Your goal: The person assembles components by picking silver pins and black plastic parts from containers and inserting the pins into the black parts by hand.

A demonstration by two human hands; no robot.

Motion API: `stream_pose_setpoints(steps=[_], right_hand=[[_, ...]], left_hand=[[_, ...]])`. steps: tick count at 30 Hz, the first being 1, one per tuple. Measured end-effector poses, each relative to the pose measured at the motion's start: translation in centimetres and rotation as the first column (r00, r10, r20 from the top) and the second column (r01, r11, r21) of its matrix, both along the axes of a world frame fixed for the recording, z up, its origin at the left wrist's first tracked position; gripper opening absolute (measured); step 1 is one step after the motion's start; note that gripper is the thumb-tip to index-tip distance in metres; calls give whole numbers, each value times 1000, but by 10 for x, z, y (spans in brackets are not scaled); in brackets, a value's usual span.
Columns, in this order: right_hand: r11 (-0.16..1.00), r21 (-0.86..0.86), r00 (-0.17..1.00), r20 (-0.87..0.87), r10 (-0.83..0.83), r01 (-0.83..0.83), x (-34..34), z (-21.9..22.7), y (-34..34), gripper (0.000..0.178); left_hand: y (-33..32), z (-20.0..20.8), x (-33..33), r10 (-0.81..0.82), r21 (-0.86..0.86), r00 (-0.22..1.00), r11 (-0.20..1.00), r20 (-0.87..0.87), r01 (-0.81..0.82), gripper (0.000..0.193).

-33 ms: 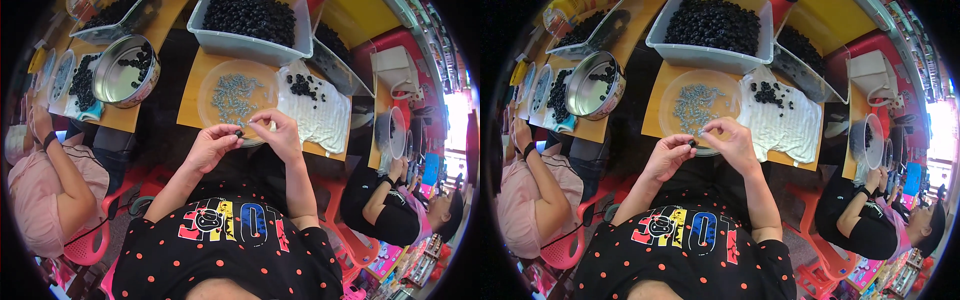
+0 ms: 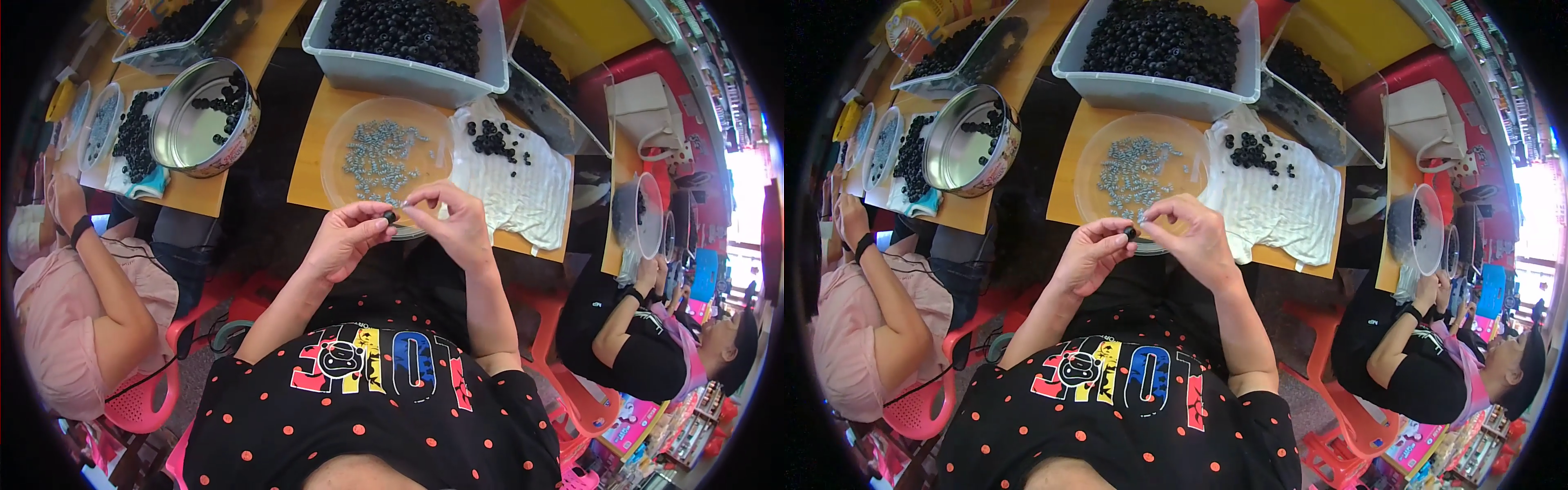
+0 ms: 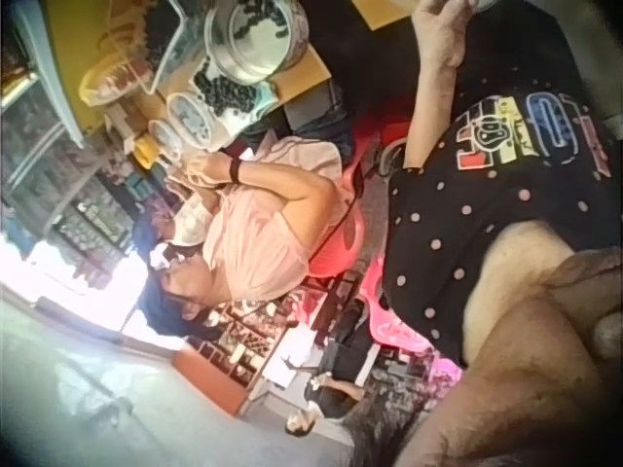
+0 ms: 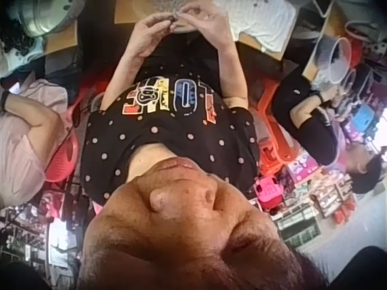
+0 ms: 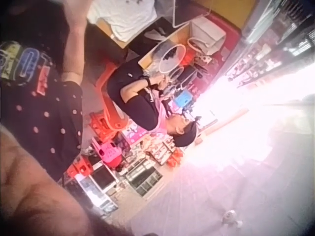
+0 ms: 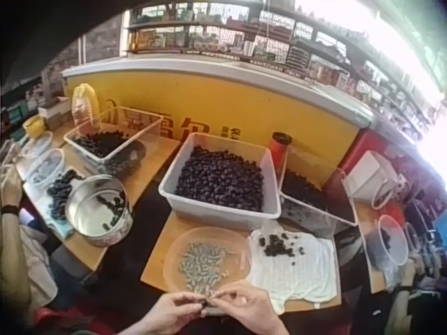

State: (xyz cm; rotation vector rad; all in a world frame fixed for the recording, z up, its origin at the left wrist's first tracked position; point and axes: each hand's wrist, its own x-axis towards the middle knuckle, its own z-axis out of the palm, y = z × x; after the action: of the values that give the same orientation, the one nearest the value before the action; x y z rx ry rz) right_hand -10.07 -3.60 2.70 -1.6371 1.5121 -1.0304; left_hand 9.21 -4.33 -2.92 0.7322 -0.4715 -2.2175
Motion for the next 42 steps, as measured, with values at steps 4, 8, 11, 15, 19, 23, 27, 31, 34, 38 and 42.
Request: stream_pose_setpoints(steps=[4,8,11,15,19,23,27,31,34,38,42], right_hand=[[980,-175,994,-54,90,-98,-6,7,11,13],[966,-217,985,-131,114,-141,-19,3,15,17],[990,-76,990,-84,113,-120,-29,2,20,23],[974,94,975,99,197,-206,-43,-3,26,37],[934,111,922,235,307,-339,-57,-4,28,36],[985,46,962,215,-171,165,-113,-30,9,21],[865,-196,823,-270,-500,461,-175,-66,-7,15],[879,-290,771,-427,-473,379,-186,-90,-14,13],[902,-236,791,-434,-431,361,-187,-93,-13,12],[880,32,875,-130,-467,474,-146,-53,1,14],[939,180,735,586,-341,293,-91,-29,27,15]], left_hand=[[3,6,-15,37,-23,999,999,-17,-37,21],[7,7,-28,50,-90,997,995,60,-44,21],[8,11,-36,17,-157,989,988,148,6,21],[6,20,-41,-188,-162,946,958,262,236,21],[8,3,-37,-397,4,918,918,13,397,21],[14,3,-59,-334,141,917,919,-219,369,17],[5,9,-73,-282,192,943,930,-178,314,18],[-2,15,-76,-262,174,951,941,-164,289,19],[-5,19,-77,-232,153,961,955,-149,254,20],[-7,22,-80,-159,145,984,975,-84,170,19],[-2,19,-83,-102,79,994,991,-41,105,18]])
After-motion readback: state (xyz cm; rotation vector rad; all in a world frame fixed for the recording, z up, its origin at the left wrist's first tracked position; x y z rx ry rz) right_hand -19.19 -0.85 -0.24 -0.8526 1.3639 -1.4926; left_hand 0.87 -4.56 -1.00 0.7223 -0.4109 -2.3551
